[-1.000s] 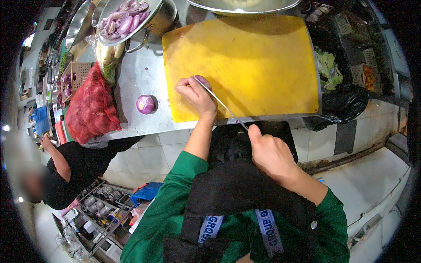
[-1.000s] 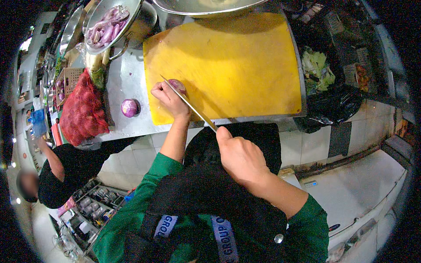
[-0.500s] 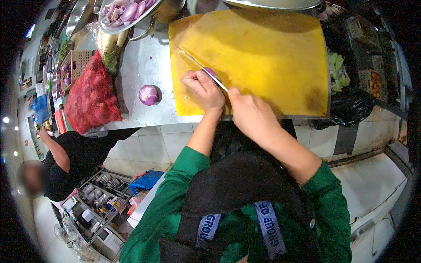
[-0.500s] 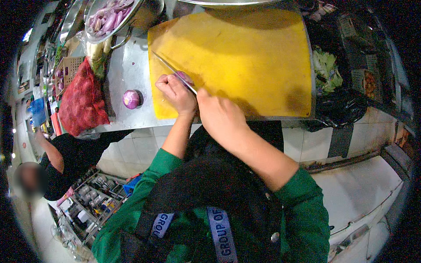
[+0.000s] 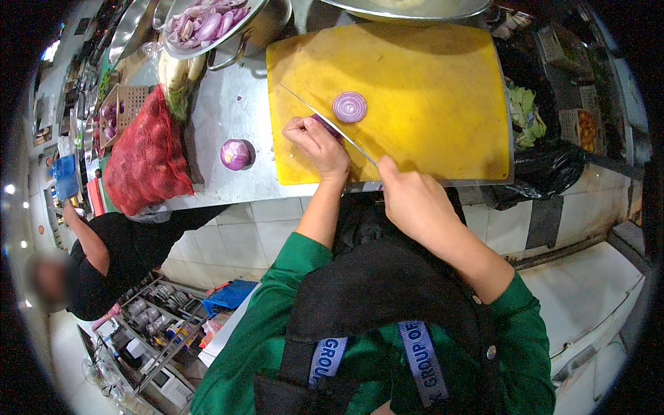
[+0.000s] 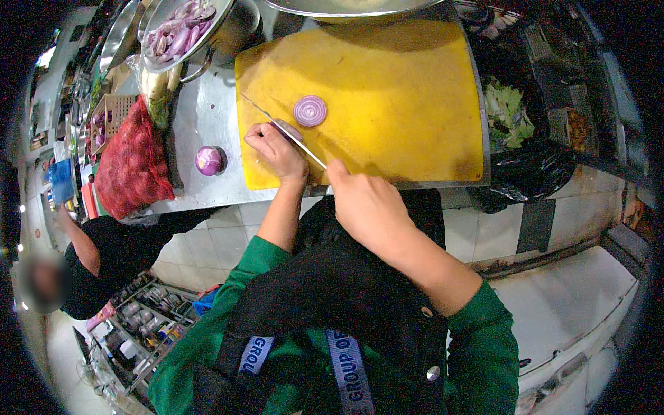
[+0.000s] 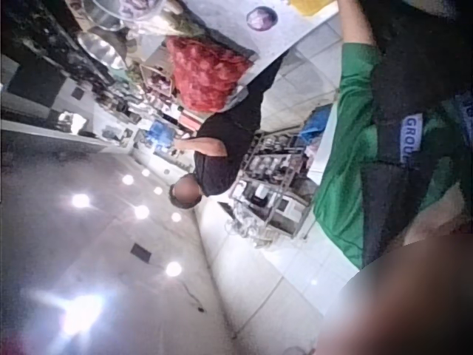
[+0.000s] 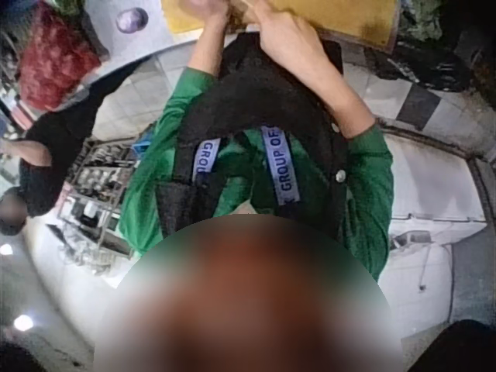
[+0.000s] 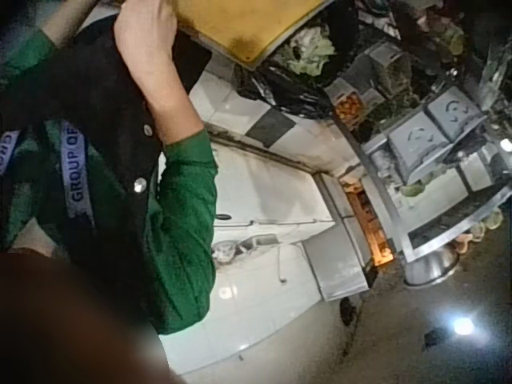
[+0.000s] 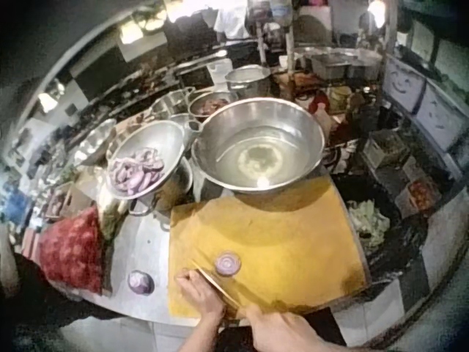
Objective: The person slices red onions into rings on a yellow cutting board using a knife, then places the rings into a metal bowl. The person also handles a plastic bag containing red and green bell peppers.
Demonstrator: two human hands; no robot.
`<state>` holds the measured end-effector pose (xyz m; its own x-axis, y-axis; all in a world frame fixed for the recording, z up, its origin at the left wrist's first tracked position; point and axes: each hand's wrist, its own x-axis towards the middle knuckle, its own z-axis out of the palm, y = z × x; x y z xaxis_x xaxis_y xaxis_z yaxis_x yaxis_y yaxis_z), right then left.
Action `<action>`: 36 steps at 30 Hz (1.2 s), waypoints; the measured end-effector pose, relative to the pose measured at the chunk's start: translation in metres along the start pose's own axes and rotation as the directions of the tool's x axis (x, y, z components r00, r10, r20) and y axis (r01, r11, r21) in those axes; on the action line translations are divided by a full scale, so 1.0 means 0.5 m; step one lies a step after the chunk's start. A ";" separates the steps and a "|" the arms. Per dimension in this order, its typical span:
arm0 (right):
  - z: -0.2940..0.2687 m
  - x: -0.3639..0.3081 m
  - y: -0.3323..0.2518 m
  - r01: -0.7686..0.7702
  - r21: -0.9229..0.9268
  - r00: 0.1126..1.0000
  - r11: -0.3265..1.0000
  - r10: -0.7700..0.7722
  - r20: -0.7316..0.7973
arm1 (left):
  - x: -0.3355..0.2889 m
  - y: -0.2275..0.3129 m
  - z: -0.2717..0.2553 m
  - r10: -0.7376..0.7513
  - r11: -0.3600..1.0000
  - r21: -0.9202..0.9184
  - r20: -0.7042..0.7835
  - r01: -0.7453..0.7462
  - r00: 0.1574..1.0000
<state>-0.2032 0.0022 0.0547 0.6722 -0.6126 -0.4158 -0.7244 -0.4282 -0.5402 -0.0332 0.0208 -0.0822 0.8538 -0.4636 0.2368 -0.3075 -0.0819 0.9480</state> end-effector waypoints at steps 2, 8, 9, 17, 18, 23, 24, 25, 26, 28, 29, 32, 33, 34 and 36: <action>-0.012 -0.031 -0.002 -0.006 -0.002 1.000 1.000 0.006 0.003 | 0.004 -0.009 -0.001 -0.035 0.996 -0.079 0.022 0.037 0.999; -0.029 -0.078 0.003 -0.010 -0.030 1.000 1.000 0.011 0.027 | 0.000 0.001 0.003 0.076 0.997 -0.020 -0.008 -0.077 0.997; -0.029 -0.082 0.003 -0.012 -0.029 1.000 1.000 0.012 0.027 | -0.001 0.006 0.003 0.068 0.998 -0.015 -0.002 -0.068 0.998; -0.026 -0.053 -0.004 -0.011 -0.021 0.999 1.000 0.012 0.031 | 0.002 -0.007 -0.004 0.017 0.998 -0.059 0.054 -0.014 0.998; -0.023 -0.040 -0.006 -0.008 -0.014 1.000 1.000 0.008 0.020 | 0.003 -0.012 -0.003 -0.010 0.997 -0.075 0.064 0.015 0.998; 0.004 0.030 -0.013 0.040 0.009 0.999 0.999 -0.040 -0.016 | 0.007 -0.015 -0.004 -0.068 0.993 -0.088 0.068 0.074 0.995; 0.015 0.048 -0.016 0.051 0.011 0.998 0.999 -0.051 -0.038 | 0.006 -0.011 -0.006 -0.042 0.997 -0.054 0.068 0.046 0.997; 0.028 0.068 -0.017 0.063 0.011 0.996 0.998 -0.063 -0.059 | 0.003 -0.006 -0.004 -0.001 1.000 -0.014 0.053 0.001 0.999; 0.041 0.091 -0.018 0.075 0.007 0.994 0.997 -0.074 -0.076 | 0.001 -0.001 -0.003 0.044 0.999 0.025 0.040 -0.045 0.998; 0.063 0.134 -0.021 0.086 -0.005 0.990 0.996 -0.086 -0.111 | -0.001 0.009 -0.005 0.049 0.998 0.044 0.033 -0.051 0.998; 0.069 0.146 -0.019 0.109 0.000 0.986 0.994 -0.108 -0.129 | 0.000 0.011 -0.003 0.058 0.997 0.049 0.029 -0.059 0.998; 0.070 0.150 -0.016 0.110 0.021 0.984 0.994 -0.106 -0.140 | 0.001 0.014 0.000 0.095 0.993 0.070 -0.019 -0.094 0.995; 0.061 0.146 -0.013 0.104 0.032 0.986 0.994 -0.099 -0.136 | 0.003 0.013 0.003 0.093 0.993 0.076 -0.035 -0.090 0.995; 0.052 0.140 -0.012 0.077 0.033 0.991 0.997 -0.073 -0.109 | 0.003 0.011 0.005 0.123 0.990 0.079 -0.050 -0.119 0.991; 0.029 0.111 -0.011 0.053 0.048 0.996 0.997 -0.049 -0.068 | 0.002 0.007 0.003 0.140 0.985 0.104 -0.042 -0.135 0.989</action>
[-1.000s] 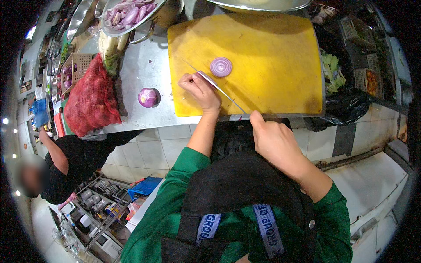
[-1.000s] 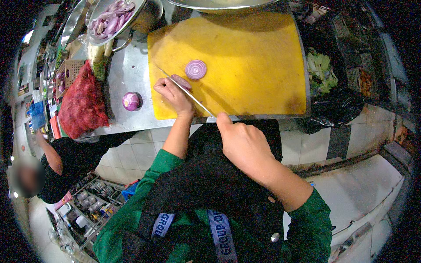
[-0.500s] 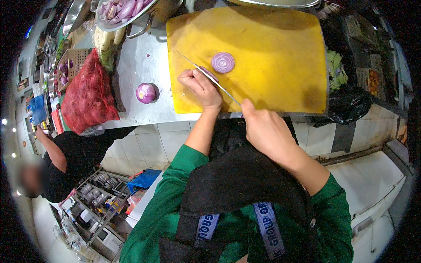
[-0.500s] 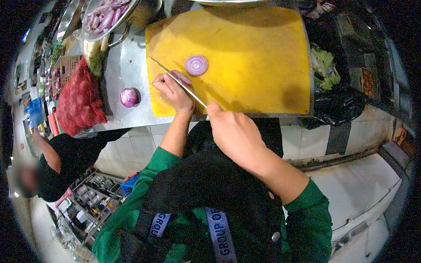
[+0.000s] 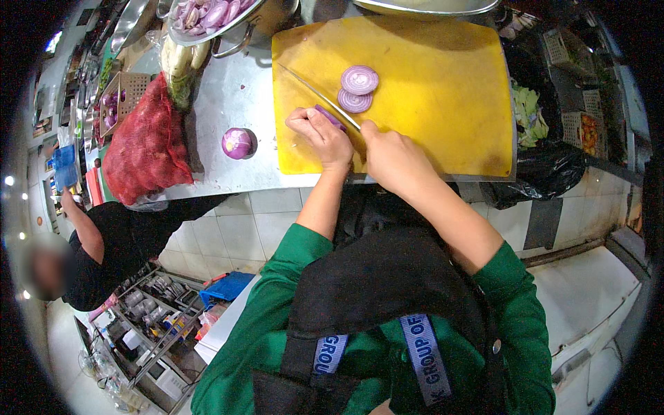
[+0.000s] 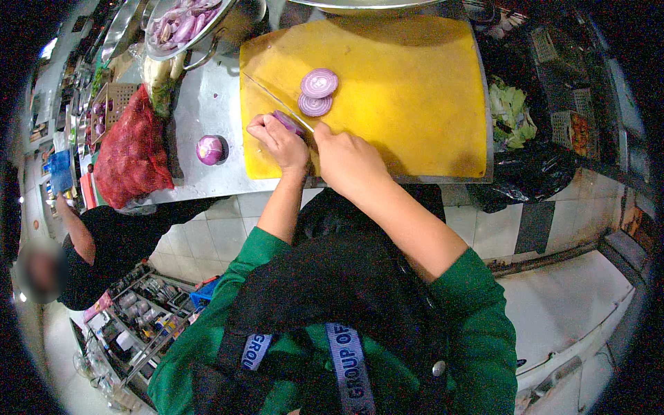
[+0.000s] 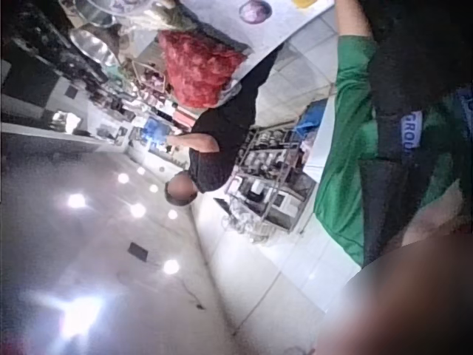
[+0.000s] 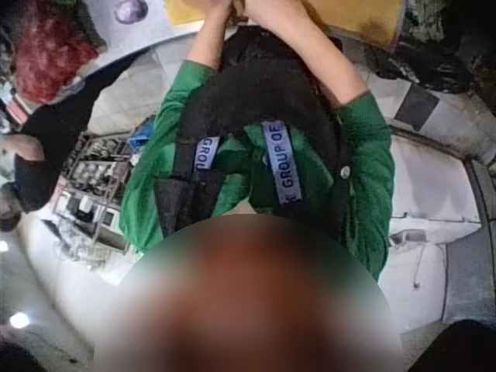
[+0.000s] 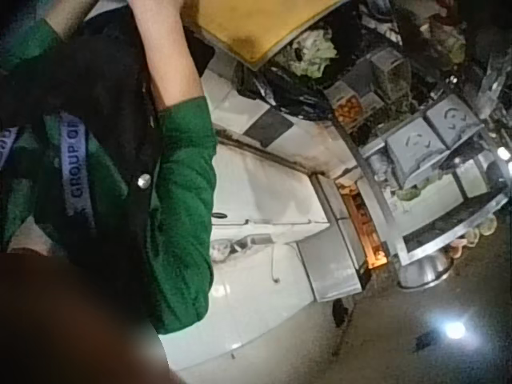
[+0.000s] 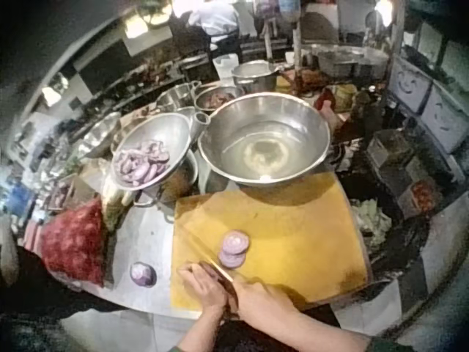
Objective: The person slices red onions into rings on a yellow cutting board using a knife, then places the rings into a metal bowl. The person also handles a plastic bag containing red and green bell peppers.
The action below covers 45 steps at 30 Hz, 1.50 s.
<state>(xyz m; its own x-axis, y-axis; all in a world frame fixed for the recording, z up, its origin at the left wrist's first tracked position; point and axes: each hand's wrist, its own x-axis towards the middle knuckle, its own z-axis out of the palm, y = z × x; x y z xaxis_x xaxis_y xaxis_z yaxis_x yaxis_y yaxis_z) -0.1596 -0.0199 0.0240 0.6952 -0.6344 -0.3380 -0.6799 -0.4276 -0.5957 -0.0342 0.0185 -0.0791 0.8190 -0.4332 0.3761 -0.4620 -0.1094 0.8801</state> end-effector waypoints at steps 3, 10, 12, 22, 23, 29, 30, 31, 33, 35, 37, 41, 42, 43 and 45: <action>-0.034 -0.055 -0.004 -0.030 -0.025 0.998 0.999 0.031 0.051 | -0.005 -0.010 0.001 -0.017 0.999 -0.031 -0.007 0.017 1.000; -0.065 -0.147 -0.008 -0.019 -0.067 0.997 0.998 0.025 0.080 | -0.002 -0.045 0.002 -0.074 0.988 -0.129 0.085 0.085 0.994; -0.067 -0.155 -0.010 -0.031 -0.067 0.996 0.997 0.037 0.083 | 0.000 -0.048 0.006 0.000 0.991 -0.133 0.062 0.008 0.998; -0.051 -0.128 -0.015 -0.028 -0.064 0.996 0.998 0.033 0.085 | -0.005 -0.037 -0.002 -0.238 0.944 -0.207 0.110 0.256 0.965; -0.049 -0.120 -0.015 -0.019 -0.058 0.997 0.998 0.023 0.072 | -0.004 -0.036 -0.004 -0.235 0.944 -0.211 0.114 0.255 0.965; -0.044 -0.084 -0.022 0.002 -0.066 0.999 0.998 0.001 0.051 | -0.003 -0.033 -0.007 -0.232 0.954 -0.168 0.119 0.250 0.965; -0.043 -0.077 -0.023 0.004 -0.064 0.998 0.998 0.000 0.055 | -0.003 -0.033 -0.008 -0.243 0.949 -0.174 0.121 0.261 0.963; -0.041 -0.070 -0.024 0.001 -0.062 0.998 0.998 0.003 0.062 | -0.004 -0.033 -0.009 -0.253 0.945 -0.180 0.123 0.272 0.960; -0.035 -0.051 -0.025 0.016 -0.073 0.998 0.997 -0.011 0.069 | -0.002 -0.034 -0.011 -0.262 0.940 -0.192 0.122 0.282 0.957; -0.024 -0.034 -0.025 0.035 -0.070 0.998 0.997 -0.031 0.061 | 0.003 -0.033 -0.012 -0.283 0.931 -0.204 0.120 0.303 0.951; -0.006 -0.023 -0.021 0.055 -0.061 0.998 0.997 -0.053 0.041 | 0.003 -0.028 -0.012 -0.280 0.936 -0.185 0.120 0.298 0.953; 0.043 0.019 -0.009 0.032 -0.060 0.999 0.998 -0.031 0.009 | 0.002 -0.012 -0.012 -0.171 0.983 -0.056 0.071 0.175 0.983; 0.051 0.020 -0.002 0.037 -0.057 0.999 0.998 -0.036 0.008 | -0.002 -0.007 -0.015 -0.093 0.995 -0.015 0.047 0.094 0.995; 0.057 0.019 0.004 0.058 -0.050 0.998 0.997 -0.059 -0.013 | -0.007 -0.003 -0.024 -0.109 0.993 0.046 0.049 0.107 0.993; 0.053 0.033 0.019 0.110 -0.044 0.993 0.993 -0.112 -0.034 | -0.002 -0.002 -0.035 -0.002 0.990 0.143 0.011 0.001 1.000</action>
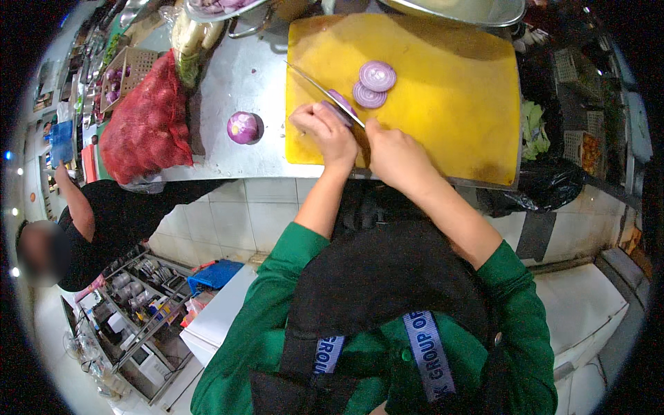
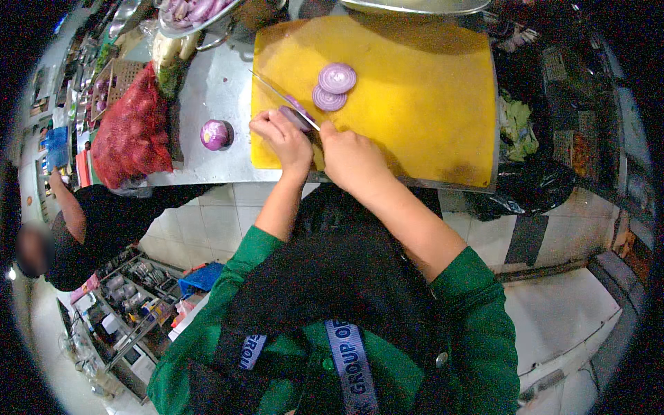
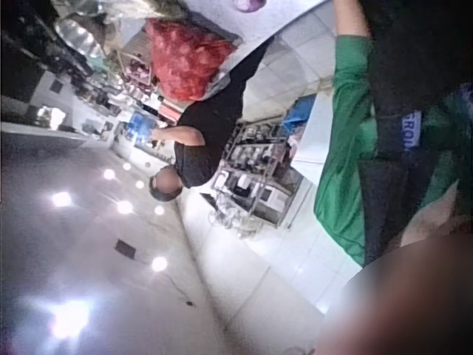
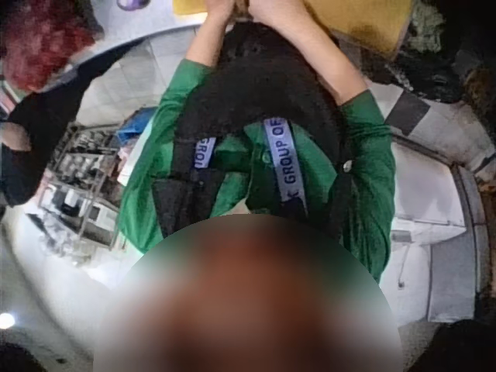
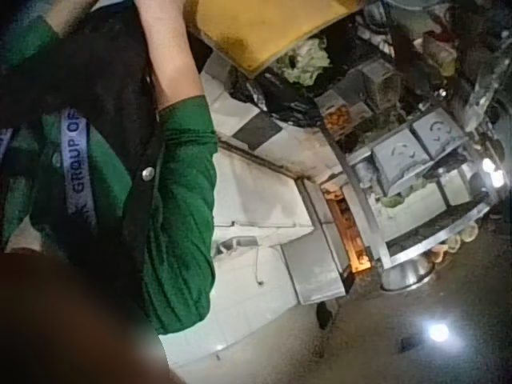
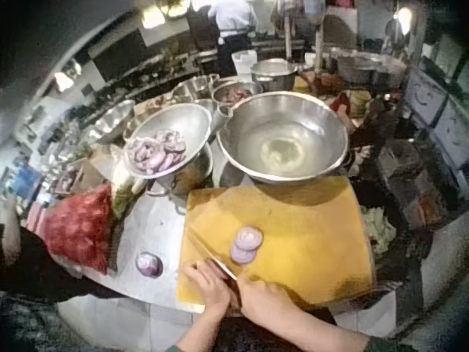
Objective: The person slices red onions into rings on a yellow cutting board using a knife, then places the rings into a metal bowl. The person also handles a plastic bag containing red and green bell peppers.
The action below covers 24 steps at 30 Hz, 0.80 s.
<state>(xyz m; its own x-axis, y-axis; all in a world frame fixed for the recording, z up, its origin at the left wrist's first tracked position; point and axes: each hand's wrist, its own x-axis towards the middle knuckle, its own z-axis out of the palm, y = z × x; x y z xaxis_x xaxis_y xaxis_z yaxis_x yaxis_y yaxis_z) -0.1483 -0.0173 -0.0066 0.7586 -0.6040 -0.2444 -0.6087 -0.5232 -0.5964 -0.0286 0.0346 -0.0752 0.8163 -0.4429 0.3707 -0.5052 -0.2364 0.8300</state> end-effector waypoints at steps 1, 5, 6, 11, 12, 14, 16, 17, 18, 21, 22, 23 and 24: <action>-0.005 0.003 0.005 -0.009 -0.010 1.000 1.000 0.009 0.020 | 0.005 -0.002 -0.011 0.019 0.999 0.047 -0.008 -0.019 1.000; -0.062 0.004 0.036 -0.166 0.326 0.962 0.931 0.081 0.259 | 0.030 0.000 -0.064 0.139 0.971 0.192 0.049 -0.146 0.989; -0.070 -0.004 0.034 -0.197 0.367 0.959 0.909 0.100 0.267 | 0.036 0.005 -0.075 0.172 0.961 0.203 0.093 -0.187 0.981; -0.108 -0.038 0.036 -0.280 0.422 0.945 0.862 0.170 0.280 | 0.048 0.060 -0.079 0.332 0.858 0.208 0.473 -0.470 0.816; -0.115 -0.048 0.044 -0.289 0.389 0.947 0.875 0.200 0.252 | 0.055 0.071 -0.073 0.218 0.890 0.220 0.564 -0.400 0.797; -0.133 -0.074 0.069 -0.243 0.397 0.967 0.885 0.188 0.172 | 0.060 0.093 -0.062 0.278 0.848 0.218 0.593 -0.482 0.756; -0.143 -0.103 0.092 -0.180 0.259 0.980 0.949 0.194 -0.031 | 0.071 0.109 -0.057 0.223 0.751 0.298 0.725 -0.589 0.651; -0.145 -0.113 0.100 -0.213 0.177 0.967 0.961 0.233 -0.102 | 0.079 0.115 -0.054 0.207 0.711 0.296 0.779 -0.638 0.592; -0.150 -0.125 0.109 -0.204 0.109 0.968 0.973 0.218 -0.127 | 0.089 0.121 -0.045 0.185 0.669 0.289 0.828 -0.685 0.529; -0.166 -0.143 0.129 -0.402 -0.069 0.911 0.913 0.390 -0.137 | 0.122 0.130 -0.022 0.145 0.673 0.229 0.891 -0.703 0.430; -0.166 -0.144 0.132 -0.456 -0.063 0.884 0.888 0.444 -0.146 | 0.131 0.132 -0.016 0.107 0.713 0.220 0.905 -0.666 0.412; -0.167 -0.145 0.136 -0.485 -0.055 0.864 0.873 0.469 -0.182 | 0.138 0.133 -0.010 0.086 0.751 0.202 0.914 -0.629 0.396; -0.165 -0.147 0.139 -0.468 -0.096 0.868 0.879 0.436 -0.236 | 0.143 0.133 -0.006 0.069 0.752 0.224 0.909 -0.620 0.412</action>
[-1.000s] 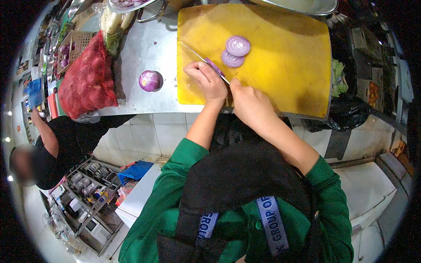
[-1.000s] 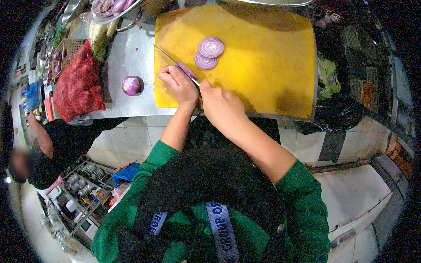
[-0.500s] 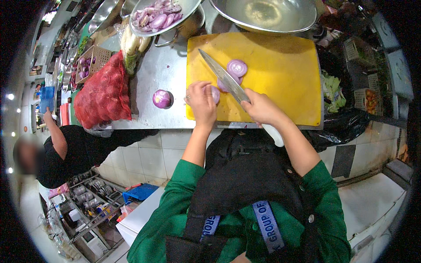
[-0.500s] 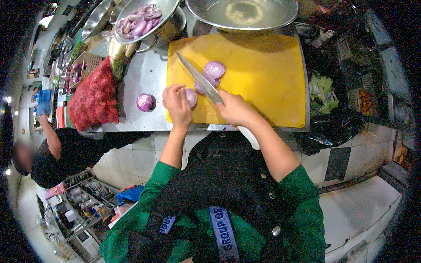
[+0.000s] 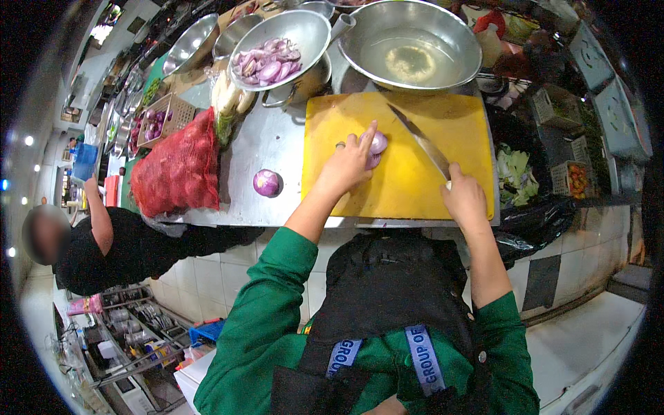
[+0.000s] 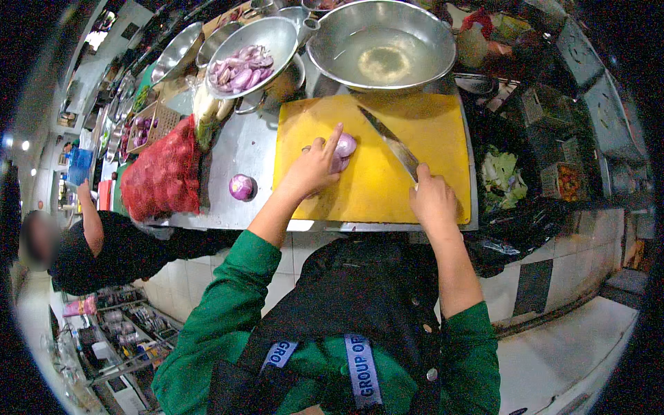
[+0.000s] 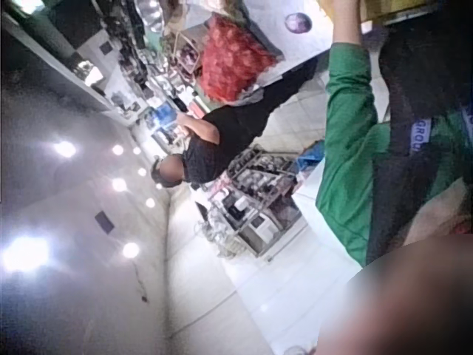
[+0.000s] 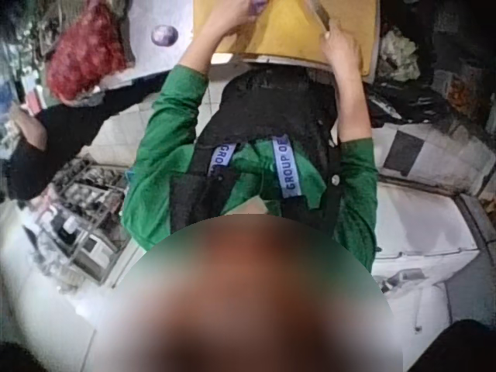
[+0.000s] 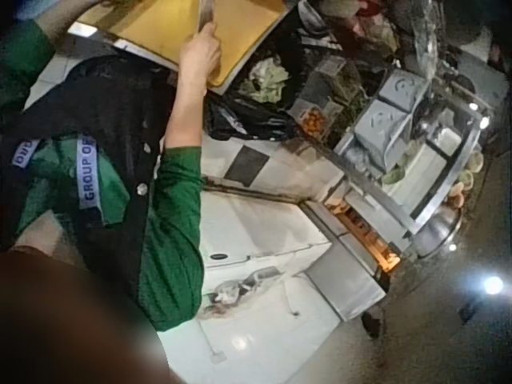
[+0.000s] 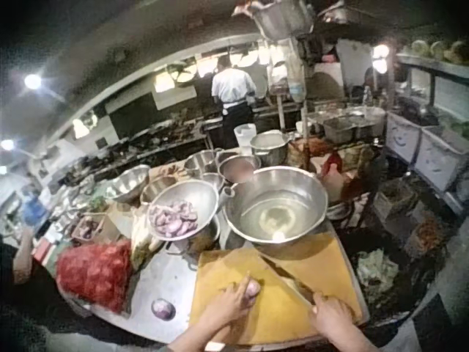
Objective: The person slices red onions into rings on a yellow cutting board using a knife, then places the rings into a metal bowl. The person also handles a plastic bag containing red and green bell peppers.
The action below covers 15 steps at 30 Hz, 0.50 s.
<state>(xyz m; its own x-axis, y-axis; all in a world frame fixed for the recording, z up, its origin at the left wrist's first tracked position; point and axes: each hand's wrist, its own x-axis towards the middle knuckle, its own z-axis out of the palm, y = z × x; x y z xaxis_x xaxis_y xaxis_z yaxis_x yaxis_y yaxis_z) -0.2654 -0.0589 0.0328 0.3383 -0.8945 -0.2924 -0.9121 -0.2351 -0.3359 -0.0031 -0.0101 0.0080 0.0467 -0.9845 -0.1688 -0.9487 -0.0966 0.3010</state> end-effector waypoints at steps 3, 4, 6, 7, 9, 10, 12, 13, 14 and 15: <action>0.013 -0.009 0.010 0.100 -0.080 0.975 0.992 -0.113 -0.192 | 0.015 0.000 -0.008 0.007 1.000 0.014 -0.054 -0.006 0.998; 0.017 -0.014 0.015 0.104 -0.089 0.969 0.991 -0.121 -0.214 | 0.021 0.001 -0.011 0.040 0.999 0.032 -0.078 -0.038 0.996; 0.021 -0.024 0.024 0.118 -0.047 0.958 0.992 -0.126 -0.259 | 0.035 0.006 -0.015 0.089 0.991 0.098 0.017 -0.090 0.996; 0.021 -0.027 0.028 0.132 0.004 0.951 0.991 -0.126 -0.284 | 0.048 0.011 -0.015 0.096 0.983 0.143 0.131 -0.115 0.987; 0.019 -0.035 0.039 0.177 0.104 0.935 0.979 -0.135 -0.327 | 0.065 0.014 -0.014 0.128 0.966 0.185 0.256 -0.179 0.958; 0.015 -0.040 0.047 0.205 0.153 0.927 0.967 -0.141 -0.348 | 0.072 0.012 -0.013 0.163 0.958 0.186 0.270 -0.217 0.949; 0.005 -0.051 0.068 0.228 0.215 0.917 0.950 -0.135 -0.375 | 0.089 0.002 -0.015 0.209 0.952 0.164 0.274 -0.260 0.939; 0.000 -0.059 0.082 0.220 0.228 0.918 0.948 -0.123 -0.377 | 0.097 -0.003 -0.015 0.222 0.954 0.139 0.267 -0.265 0.938; -0.003 -0.068 0.097 0.195 0.244 0.923 0.950 -0.095 -0.372 | 0.101 -0.007 -0.015 0.220 0.958 0.120 0.276 -0.261 0.936; -0.006 -0.077 0.112 0.200 0.250 0.919 0.947 -0.092 -0.384 | 0.100 -0.012 -0.014 0.229 0.955 0.119 0.284 -0.271 0.931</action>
<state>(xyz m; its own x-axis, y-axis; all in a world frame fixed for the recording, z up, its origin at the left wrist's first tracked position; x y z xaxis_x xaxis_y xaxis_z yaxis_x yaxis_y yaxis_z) -0.3299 -0.0388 0.0277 0.3057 -0.9462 0.1065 -0.7386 -0.3062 -0.6007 0.0073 -0.0596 0.0042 -0.2627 -0.8975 -0.3543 -0.9560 0.1924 0.2215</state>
